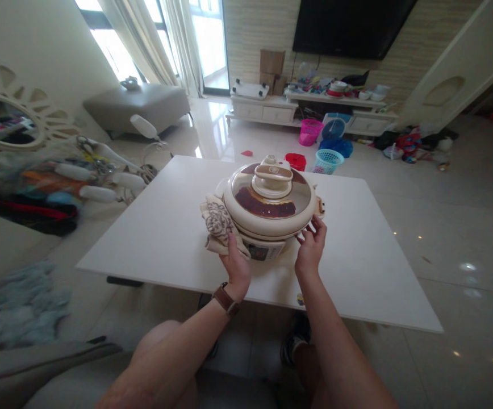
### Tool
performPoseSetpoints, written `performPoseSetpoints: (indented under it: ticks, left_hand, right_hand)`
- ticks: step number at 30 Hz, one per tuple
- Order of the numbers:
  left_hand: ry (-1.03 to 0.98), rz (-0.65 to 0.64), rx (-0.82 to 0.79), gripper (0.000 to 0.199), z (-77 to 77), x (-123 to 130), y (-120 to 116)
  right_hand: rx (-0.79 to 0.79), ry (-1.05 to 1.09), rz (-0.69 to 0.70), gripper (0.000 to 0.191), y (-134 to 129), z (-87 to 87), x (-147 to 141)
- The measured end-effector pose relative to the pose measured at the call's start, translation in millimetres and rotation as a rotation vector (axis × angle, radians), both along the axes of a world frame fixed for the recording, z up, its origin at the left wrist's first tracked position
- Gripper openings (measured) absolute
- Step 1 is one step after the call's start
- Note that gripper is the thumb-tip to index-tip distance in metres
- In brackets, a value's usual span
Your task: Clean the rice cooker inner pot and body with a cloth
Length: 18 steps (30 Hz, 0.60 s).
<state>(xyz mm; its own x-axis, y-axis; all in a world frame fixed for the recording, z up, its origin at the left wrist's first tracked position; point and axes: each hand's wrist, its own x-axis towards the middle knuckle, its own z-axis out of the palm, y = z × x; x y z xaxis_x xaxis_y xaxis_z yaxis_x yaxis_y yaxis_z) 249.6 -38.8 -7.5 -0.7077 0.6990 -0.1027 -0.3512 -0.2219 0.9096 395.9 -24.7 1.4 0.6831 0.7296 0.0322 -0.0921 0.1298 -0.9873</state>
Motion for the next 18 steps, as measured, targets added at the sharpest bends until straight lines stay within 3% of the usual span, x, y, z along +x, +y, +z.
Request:
performPoseSetpoints:
  ticks: [3, 9, 14, 18]
  left_hand:
    - [-0.119, 0.018, -0.07, 0.041, -6.3, -1.2, 13.0]
    - [-0.333, 0.06, -0.382, 0.032, -16.9, -9.4, 41.5]
    - [-0.343, 0.091, -0.321, 0.034, -8.8, -12.4, 45.4]
    - [-0.18, 0.111, -0.128, 0.043, 7.0, -9.3, 37.5]
  right_hand:
    - [0.0, -0.001, 0.004, 0.057, -0.1, 0.6, 0.0]
    - [-0.01, -0.015, 0.018, 0.059, 0.1, -1.3, 1.3]
    - [-0.002, -0.023, 0.014, 0.058, 0.4, -2.5, 1.7]
    - [0.008, 0.013, 0.018, 0.056, -0.5, 1.5, -0.5]
